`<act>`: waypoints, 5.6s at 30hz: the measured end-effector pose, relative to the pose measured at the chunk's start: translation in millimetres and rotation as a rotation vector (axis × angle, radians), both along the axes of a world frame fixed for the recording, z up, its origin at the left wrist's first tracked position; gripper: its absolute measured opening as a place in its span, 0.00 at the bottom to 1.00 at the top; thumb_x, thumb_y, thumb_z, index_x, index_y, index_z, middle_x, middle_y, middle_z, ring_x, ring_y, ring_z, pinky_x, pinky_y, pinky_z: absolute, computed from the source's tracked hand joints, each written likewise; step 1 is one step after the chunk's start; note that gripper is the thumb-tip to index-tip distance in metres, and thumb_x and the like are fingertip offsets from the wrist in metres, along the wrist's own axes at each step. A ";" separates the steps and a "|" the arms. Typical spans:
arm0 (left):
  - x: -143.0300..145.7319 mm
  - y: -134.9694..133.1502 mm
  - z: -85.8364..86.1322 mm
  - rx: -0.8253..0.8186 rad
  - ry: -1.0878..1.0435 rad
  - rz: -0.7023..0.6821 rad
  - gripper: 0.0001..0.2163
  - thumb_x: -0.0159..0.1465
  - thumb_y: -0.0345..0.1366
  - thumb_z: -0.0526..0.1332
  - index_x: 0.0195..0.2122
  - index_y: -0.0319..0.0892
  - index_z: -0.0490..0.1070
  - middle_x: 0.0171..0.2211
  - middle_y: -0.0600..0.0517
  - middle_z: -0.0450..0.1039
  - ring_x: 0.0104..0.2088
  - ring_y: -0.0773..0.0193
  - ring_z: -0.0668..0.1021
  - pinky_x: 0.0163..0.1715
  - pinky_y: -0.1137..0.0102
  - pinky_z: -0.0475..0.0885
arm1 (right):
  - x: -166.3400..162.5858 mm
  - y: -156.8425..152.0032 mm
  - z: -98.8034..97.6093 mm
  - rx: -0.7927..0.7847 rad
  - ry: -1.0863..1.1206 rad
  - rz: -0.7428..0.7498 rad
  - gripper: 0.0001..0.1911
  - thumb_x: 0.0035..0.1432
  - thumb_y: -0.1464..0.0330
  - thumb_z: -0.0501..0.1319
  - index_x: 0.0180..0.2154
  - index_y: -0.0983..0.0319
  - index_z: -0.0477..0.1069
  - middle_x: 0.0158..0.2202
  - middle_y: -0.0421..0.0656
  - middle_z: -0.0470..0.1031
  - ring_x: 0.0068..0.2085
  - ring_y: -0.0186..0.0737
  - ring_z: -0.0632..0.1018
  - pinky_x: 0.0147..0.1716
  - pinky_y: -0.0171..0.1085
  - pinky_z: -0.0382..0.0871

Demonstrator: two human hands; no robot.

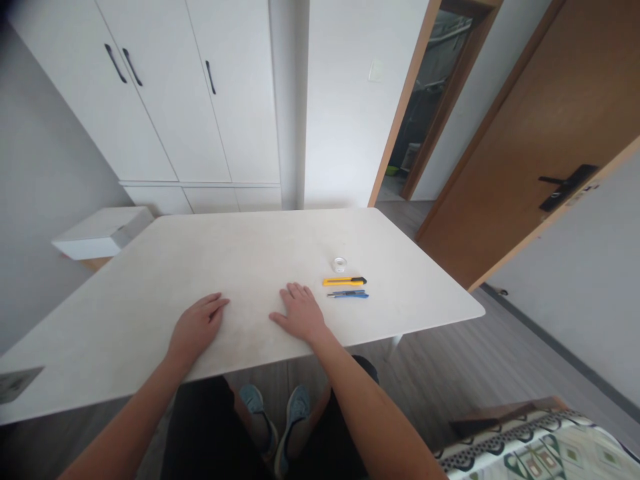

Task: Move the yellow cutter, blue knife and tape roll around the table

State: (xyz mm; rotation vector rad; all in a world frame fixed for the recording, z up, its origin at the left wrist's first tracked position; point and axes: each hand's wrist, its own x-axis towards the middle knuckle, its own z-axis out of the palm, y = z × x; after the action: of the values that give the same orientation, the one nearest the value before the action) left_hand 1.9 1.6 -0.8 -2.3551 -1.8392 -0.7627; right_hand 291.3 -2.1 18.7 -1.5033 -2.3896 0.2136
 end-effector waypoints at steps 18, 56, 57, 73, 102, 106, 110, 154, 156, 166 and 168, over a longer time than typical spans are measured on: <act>1.4 -1.6 3.6 -0.004 -0.011 0.003 0.18 0.67 0.38 0.50 0.47 0.44 0.79 0.53 0.46 0.77 0.53 0.55 0.78 0.58 0.60 0.71 | 0.6 0.5 -0.6 -0.006 0.006 0.006 0.35 0.65 0.48 0.54 0.64 0.64 0.63 0.68 0.57 0.59 0.68 0.52 0.58 0.66 0.51 0.46; -0.5 0.1 0.2 0.012 0.002 0.004 0.18 0.66 0.37 0.50 0.46 0.44 0.79 0.53 0.47 0.77 0.53 0.55 0.78 0.57 0.61 0.71 | 0.5 -0.4 -0.8 0.007 -0.005 0.003 0.34 0.66 0.49 0.54 0.64 0.64 0.63 0.68 0.55 0.59 0.68 0.51 0.59 0.67 0.50 0.47; -0.5 0.1 0.0 0.013 0.002 0.008 0.18 0.66 0.37 0.50 0.47 0.44 0.79 0.53 0.47 0.77 0.53 0.55 0.78 0.58 0.61 0.71 | 0.5 -0.4 -0.8 0.007 -0.004 0.003 0.34 0.66 0.49 0.54 0.64 0.64 0.63 0.68 0.55 0.59 0.68 0.51 0.59 0.66 0.50 0.47; 0.5 0.7 0.2 0.017 -0.017 -0.003 0.18 0.66 0.38 0.50 0.46 0.43 0.80 0.53 0.46 0.77 0.53 0.56 0.78 0.58 0.61 0.70 | 105.5 0.9 18.9 0.068 0.195 -0.103 0.13 0.65 0.69 0.56 0.46 0.60 0.78 0.49 0.48 0.79 0.52 0.46 0.76 0.56 0.46 0.67; -1.6 1.5 -0.4 0.004 -0.006 0.005 0.18 0.65 0.38 0.50 0.46 0.45 0.79 0.52 0.47 0.77 0.53 0.56 0.78 0.58 0.61 0.71 | 153.9 24.1 20.5 -0.019 -0.218 -0.299 0.18 0.57 0.74 0.55 0.49 0.63 0.70 0.49 0.52 0.73 0.49 0.47 0.72 0.50 0.41 0.63; -1.7 1.4 -0.8 0.007 -0.017 0.006 0.18 0.65 0.38 0.50 0.46 0.45 0.80 0.53 0.47 0.77 0.53 0.55 0.78 0.57 0.59 0.72 | 152.7 17.4 15.9 0.056 -0.132 -0.338 0.15 0.54 0.75 0.56 0.45 0.62 0.67 0.45 0.50 0.74 0.46 0.46 0.72 0.48 0.41 0.61; -1.6 1.4 -1.3 0.009 -0.012 0.007 0.18 0.65 0.38 0.50 0.46 0.45 0.79 0.53 0.47 0.77 0.53 0.56 0.78 0.58 0.60 0.71 | 157.7 15.9 13.3 0.092 -0.037 -0.403 0.11 0.53 0.72 0.57 0.40 0.60 0.67 0.38 0.46 0.75 0.41 0.45 0.73 0.41 0.38 0.61; 11.9 -3.5 7.8 -0.080 -0.075 0.059 0.16 0.65 0.31 0.54 0.47 0.46 0.79 0.54 0.46 0.76 0.56 0.55 0.75 0.60 0.58 0.68 | -35.8 120.3 104.4 -0.237 -0.153 -0.114 0.33 0.54 0.61 0.63 0.61 0.60 0.63 0.49 0.50 0.78 0.40 0.45 0.78 0.33 0.36 0.66; 11.9 -3.7 6.8 -0.094 -0.085 0.049 0.16 0.64 0.30 0.55 0.47 0.45 0.79 0.55 0.45 0.75 0.57 0.54 0.75 0.60 0.57 0.67 | -91.1 116.1 112.6 -0.231 -0.136 -0.008 0.33 0.54 0.61 0.64 0.61 0.60 0.64 0.49 0.50 0.78 0.41 0.46 0.78 0.35 0.37 0.66; 14.3 -3.3 -2.5 -0.067 -0.187 0.058 0.17 0.69 0.33 0.49 0.48 0.36 0.75 0.51 0.37 0.76 0.55 0.48 0.75 0.59 0.54 0.66 | -309.5 74.5 93.7 -0.286 -0.211 0.368 0.28 0.53 0.59 0.63 0.55 0.60 0.65 0.51 0.49 0.76 0.47 0.49 0.78 0.38 0.39 0.70; 15.6 -1.8 -10.4 -0.070 -0.212 0.076 0.18 0.71 0.34 0.45 0.52 0.38 0.73 0.53 0.39 0.75 0.54 0.50 0.76 0.58 0.54 0.68 | -331.5 67.3 83.7 -0.290 -0.232 0.384 0.26 0.53 0.60 0.63 0.53 0.59 0.66 0.50 0.49 0.76 0.46 0.49 0.78 0.37 0.39 0.71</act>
State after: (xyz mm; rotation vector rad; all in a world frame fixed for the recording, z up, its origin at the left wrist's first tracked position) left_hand 17.5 -0.2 -11.3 -2.3087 -2.0552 -0.9889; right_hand -40.2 65.2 102.4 -1.2163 -2.9291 0.5159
